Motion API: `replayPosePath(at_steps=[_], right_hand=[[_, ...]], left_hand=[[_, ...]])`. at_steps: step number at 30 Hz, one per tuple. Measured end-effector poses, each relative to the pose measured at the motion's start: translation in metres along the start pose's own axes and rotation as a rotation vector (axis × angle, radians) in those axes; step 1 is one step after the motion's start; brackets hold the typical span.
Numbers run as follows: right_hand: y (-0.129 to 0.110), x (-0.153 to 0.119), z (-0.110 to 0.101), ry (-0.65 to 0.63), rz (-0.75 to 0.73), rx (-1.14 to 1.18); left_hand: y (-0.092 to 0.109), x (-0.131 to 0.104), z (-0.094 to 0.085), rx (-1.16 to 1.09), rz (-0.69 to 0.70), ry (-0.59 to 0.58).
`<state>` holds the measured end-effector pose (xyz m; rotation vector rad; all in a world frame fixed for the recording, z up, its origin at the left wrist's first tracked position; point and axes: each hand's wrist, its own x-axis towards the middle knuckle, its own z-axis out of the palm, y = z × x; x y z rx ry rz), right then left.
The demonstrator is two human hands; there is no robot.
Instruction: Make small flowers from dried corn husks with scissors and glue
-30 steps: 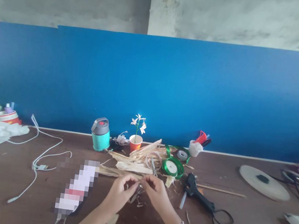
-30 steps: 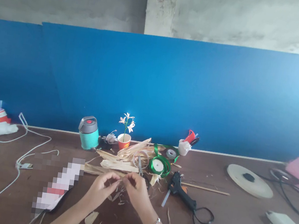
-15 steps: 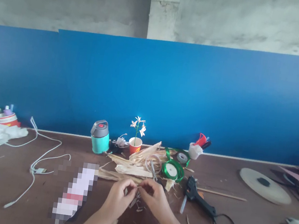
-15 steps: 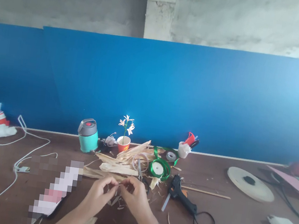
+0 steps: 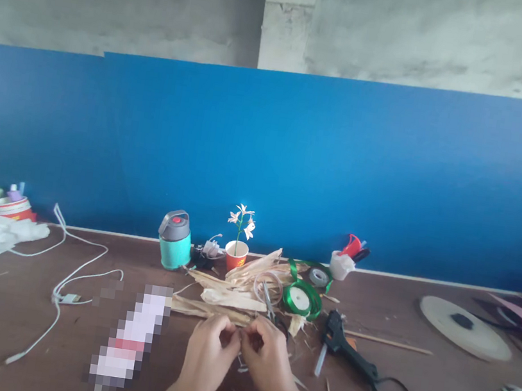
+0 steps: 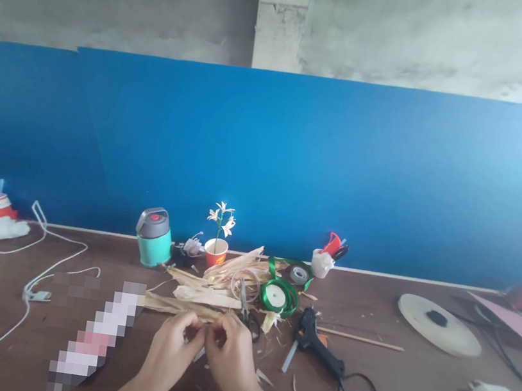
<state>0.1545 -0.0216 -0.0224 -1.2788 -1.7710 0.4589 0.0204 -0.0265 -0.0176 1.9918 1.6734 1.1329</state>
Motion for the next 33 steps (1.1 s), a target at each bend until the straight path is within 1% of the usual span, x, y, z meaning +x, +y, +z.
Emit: replayPosePath(at_steps=[4, 8, 12, 14, 18, 21, 25, 29, 33], right_hand=[[0.001, -0.001, 0.002, 0.022, -0.004, -0.029], [0.004, -0.002, 0.006, 0.073, -0.009, -0.074], [0.008, 0.001, 0.003, 0.163, 0.0, -0.086], [0.009, 0.004, -0.001, 0.147, 0.006, -0.058], [0.006, 0.006, -0.006, 0.05, -0.036, 0.02], [0.004, 0.005, -0.005, 0.005, -0.053, 0.028], [0.005, 0.004, -0.003, -0.026, -0.059, 0.006], [0.007, 0.002, -0.001, -0.022, -0.052, -0.049], [0.005, 0.0, 0.002, 0.036, 0.01, -0.1]], left_hand=[[0.0, 0.0, 0.001, 0.1, 0.066, 0.055], [-0.002, 0.0, 0.001, 0.18, 0.141, 0.114], [-0.005, 0.003, -0.004, 0.183, 0.139, 0.142], [-0.006, 0.005, -0.006, 0.116, 0.123, 0.117], [-0.004, 0.007, -0.006, -0.003, 0.148, 0.042], [-0.003, 0.006, -0.003, -0.001, 0.187, 0.028], [-0.004, 0.005, -0.001, 0.026, 0.226, 0.043], [-0.005, 0.004, 0.001, 0.072, 0.273, 0.062], [-0.004, 0.003, 0.002, 0.127, 0.306, 0.101]])
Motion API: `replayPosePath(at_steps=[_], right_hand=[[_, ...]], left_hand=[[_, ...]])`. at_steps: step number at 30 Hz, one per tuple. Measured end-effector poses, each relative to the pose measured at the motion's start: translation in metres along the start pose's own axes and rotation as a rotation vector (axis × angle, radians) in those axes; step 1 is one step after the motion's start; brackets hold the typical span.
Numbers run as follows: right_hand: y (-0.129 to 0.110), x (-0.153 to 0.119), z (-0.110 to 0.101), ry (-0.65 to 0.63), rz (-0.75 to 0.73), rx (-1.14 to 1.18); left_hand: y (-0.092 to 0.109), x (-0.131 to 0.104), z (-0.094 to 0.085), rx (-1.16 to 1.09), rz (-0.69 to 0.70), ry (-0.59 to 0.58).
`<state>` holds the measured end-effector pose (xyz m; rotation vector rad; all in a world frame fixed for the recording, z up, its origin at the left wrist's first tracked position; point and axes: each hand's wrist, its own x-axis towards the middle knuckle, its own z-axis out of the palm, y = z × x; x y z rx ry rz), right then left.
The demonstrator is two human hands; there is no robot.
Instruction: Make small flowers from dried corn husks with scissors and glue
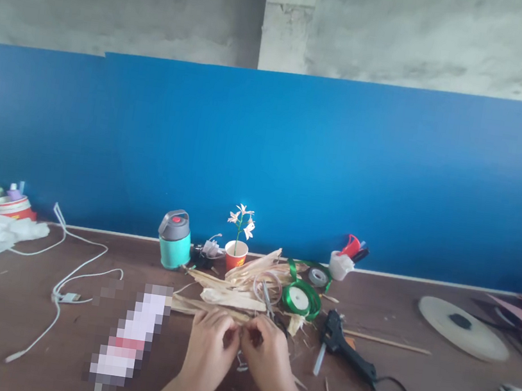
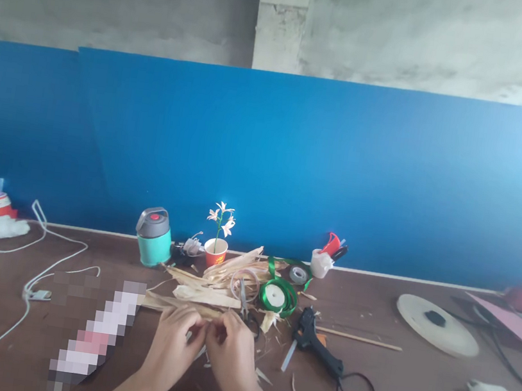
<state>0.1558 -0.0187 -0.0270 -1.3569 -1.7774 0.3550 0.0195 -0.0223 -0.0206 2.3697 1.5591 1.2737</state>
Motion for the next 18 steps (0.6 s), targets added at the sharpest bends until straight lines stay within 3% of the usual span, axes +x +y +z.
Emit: replayPosePath(at_steps=[12, 18], right_hand=[[0.0004, 0.0003, -0.0027, 0.11, 0.04, -0.146], [0.0006, 0.0042, -0.0049, -0.003, -0.049, 0.096]], left_hand=[[0.0004, -0.0012, -0.002, 0.092, -0.05, 0.07], [-0.0022, -0.0007, -0.0026, 0.031, -0.023, 0.026]])
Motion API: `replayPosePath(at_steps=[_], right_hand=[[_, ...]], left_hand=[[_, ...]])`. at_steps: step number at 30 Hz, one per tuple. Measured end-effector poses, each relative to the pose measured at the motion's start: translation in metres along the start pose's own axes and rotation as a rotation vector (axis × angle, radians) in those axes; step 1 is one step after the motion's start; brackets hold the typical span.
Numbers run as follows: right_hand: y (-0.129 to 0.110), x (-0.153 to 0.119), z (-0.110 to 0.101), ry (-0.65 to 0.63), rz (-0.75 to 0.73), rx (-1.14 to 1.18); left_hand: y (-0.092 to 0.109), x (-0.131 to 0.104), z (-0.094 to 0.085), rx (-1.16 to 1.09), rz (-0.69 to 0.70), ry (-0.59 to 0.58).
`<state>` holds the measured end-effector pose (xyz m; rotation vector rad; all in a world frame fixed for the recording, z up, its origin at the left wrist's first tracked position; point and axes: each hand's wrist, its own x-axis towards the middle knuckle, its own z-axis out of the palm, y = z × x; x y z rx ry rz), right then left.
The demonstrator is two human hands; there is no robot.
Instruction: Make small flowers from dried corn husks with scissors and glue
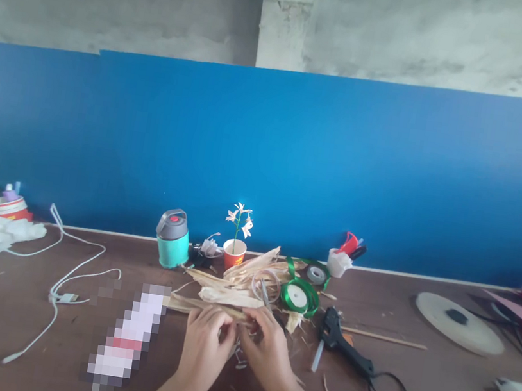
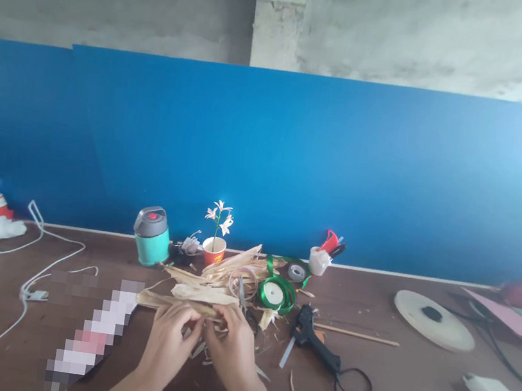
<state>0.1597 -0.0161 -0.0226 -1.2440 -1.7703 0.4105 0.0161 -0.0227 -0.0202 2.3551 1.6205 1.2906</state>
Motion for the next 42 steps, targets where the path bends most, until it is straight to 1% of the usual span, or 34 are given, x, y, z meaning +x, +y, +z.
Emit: replayPosePath(at_steps=[3, 5, 10, 12, 15, 18, 20, 22, 26, 30, 32, 35, 37, 39, 42], right_hand=[[-0.002, -0.001, 0.003, -0.026, -0.006, -0.04], [-0.002, -0.003, 0.005, -0.005, 0.009, -0.094], [0.002, -0.004, 0.005, 0.14, -0.001, -0.159], [0.004, -0.003, 0.003, 0.169, 0.02, -0.163], [0.005, 0.0, 0.0, 0.123, 0.035, -0.109], [0.001, 0.0, 0.0, 0.039, -0.006, -0.035], [-0.001, -0.001, 0.001, 0.011, -0.036, -0.012], [-0.002, -0.002, 0.002, 0.009, -0.053, -0.026], [0.001, -0.002, 0.006, 0.03, -0.048, -0.077], [0.004, -0.003, 0.009, 0.051, -0.05, -0.095], [0.005, -0.003, 0.01, 0.07, -0.054, -0.113], [0.006, -0.003, 0.008, 0.118, -0.047, -0.164], [0.008, -0.002, 0.005, 0.124, -0.014, -0.216], [0.011, -0.001, 0.001, 0.084, 0.031, -0.273], [0.016, 0.0, -0.002, -0.013, 0.075, -0.333]], left_hand=[[0.002, -0.001, 0.002, -0.007, 0.019, -0.007], [0.003, -0.002, 0.003, 0.006, 0.024, 0.004], [0.002, -0.002, 0.002, 0.043, -0.041, 0.092], [0.0, 0.0, 0.0, 0.019, -0.06, 0.119], [0.0, 0.002, -0.003, -0.047, -0.045, 0.102], [0.001, 0.002, -0.004, -0.103, -0.005, 0.041], [0.002, 0.002, -0.003, -0.102, 0.017, 0.009], [0.003, 0.0, 0.0, -0.062, 0.02, -0.002], [0.004, -0.003, 0.003, 0.036, 0.004, 0.014], [0.007, -0.004, 0.005, 0.078, -0.014, 0.026], [0.007, -0.004, 0.005, 0.093, -0.044, 0.02], [0.002, 0.0, 0.002, 0.108, -0.107, 0.006], [-0.005, 0.003, -0.001, 0.112, -0.139, -0.004], [-0.013, 0.007, -0.006, 0.134, -0.167, -0.024], [-0.021, 0.011, -0.012, 0.191, -0.204, -0.089]])
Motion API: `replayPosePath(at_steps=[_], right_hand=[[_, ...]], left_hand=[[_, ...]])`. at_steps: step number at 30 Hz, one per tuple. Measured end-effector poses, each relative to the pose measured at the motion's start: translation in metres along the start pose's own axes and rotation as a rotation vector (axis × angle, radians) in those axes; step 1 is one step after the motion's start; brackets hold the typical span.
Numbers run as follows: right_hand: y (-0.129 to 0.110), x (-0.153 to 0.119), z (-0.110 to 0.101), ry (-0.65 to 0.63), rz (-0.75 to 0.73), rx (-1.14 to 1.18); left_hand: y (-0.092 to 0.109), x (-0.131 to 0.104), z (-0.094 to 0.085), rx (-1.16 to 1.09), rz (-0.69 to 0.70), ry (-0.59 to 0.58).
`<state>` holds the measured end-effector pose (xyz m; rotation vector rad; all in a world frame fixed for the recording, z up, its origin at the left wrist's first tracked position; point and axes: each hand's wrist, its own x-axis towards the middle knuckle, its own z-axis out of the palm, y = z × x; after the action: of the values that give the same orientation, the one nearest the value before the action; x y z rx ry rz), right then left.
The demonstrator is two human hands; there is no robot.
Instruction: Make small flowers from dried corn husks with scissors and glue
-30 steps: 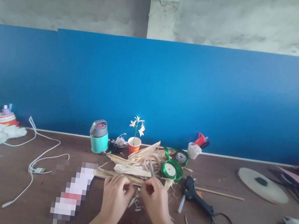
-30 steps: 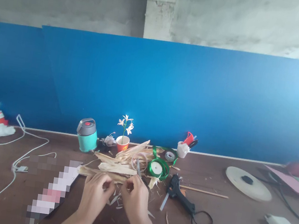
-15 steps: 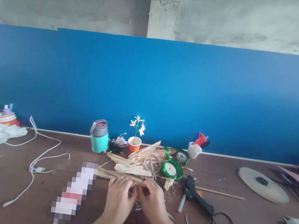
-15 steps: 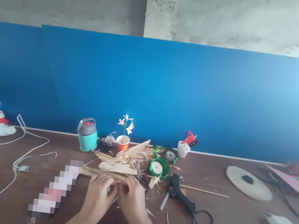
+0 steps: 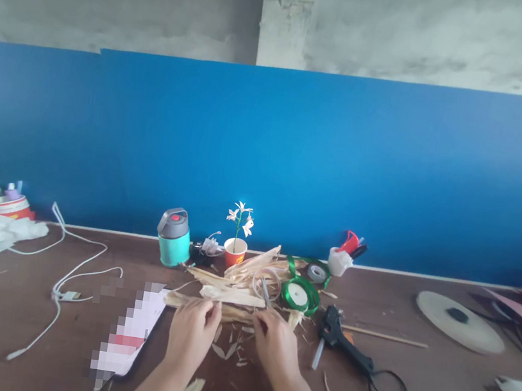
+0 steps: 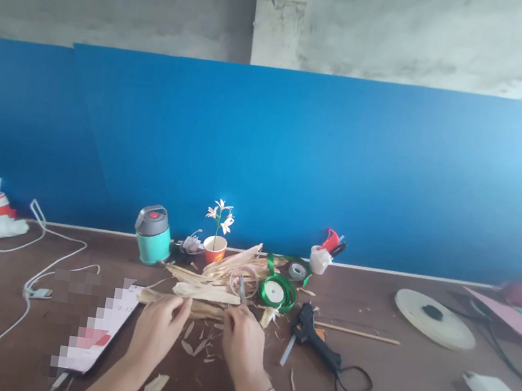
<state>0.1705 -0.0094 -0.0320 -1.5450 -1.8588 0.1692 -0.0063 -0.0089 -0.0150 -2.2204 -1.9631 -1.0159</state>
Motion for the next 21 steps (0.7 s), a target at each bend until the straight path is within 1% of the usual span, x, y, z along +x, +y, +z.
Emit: replayPosePath(at_steps=[2, 4, 7, 11, 13, 16, 18, 21], right_hand=[[0.003, 0.001, -0.001, -0.041, -0.017, -0.009], [0.006, 0.001, -0.001, -0.047, -0.04, -0.001], [0.011, 0.004, -0.004, 0.002, -0.021, -0.027], [0.016, 0.006, -0.006, 0.067, 0.011, -0.089], [0.017, 0.006, -0.005, 0.085, -0.002, -0.089], [0.017, 0.005, -0.002, 0.105, -0.035, -0.069], [0.016, 0.004, -0.001, 0.111, -0.053, -0.049], [0.014, 0.004, -0.002, 0.104, -0.09, -0.017]], left_hand=[[-0.002, 0.002, -0.002, 0.021, -0.011, -0.073], [-0.002, 0.002, -0.003, 0.03, -0.028, -0.171], [0.0, 0.001, -0.005, 0.059, -0.054, -0.305], [0.001, 0.0, -0.008, 0.148, -0.023, -0.419], [0.002, -0.001, -0.008, 0.194, 0.012, -0.422], [0.003, -0.002, -0.006, 0.217, 0.069, -0.375], [0.002, -0.003, -0.005, 0.195, 0.071, -0.363], [0.002, -0.003, -0.006, 0.146, 0.038, -0.381]])
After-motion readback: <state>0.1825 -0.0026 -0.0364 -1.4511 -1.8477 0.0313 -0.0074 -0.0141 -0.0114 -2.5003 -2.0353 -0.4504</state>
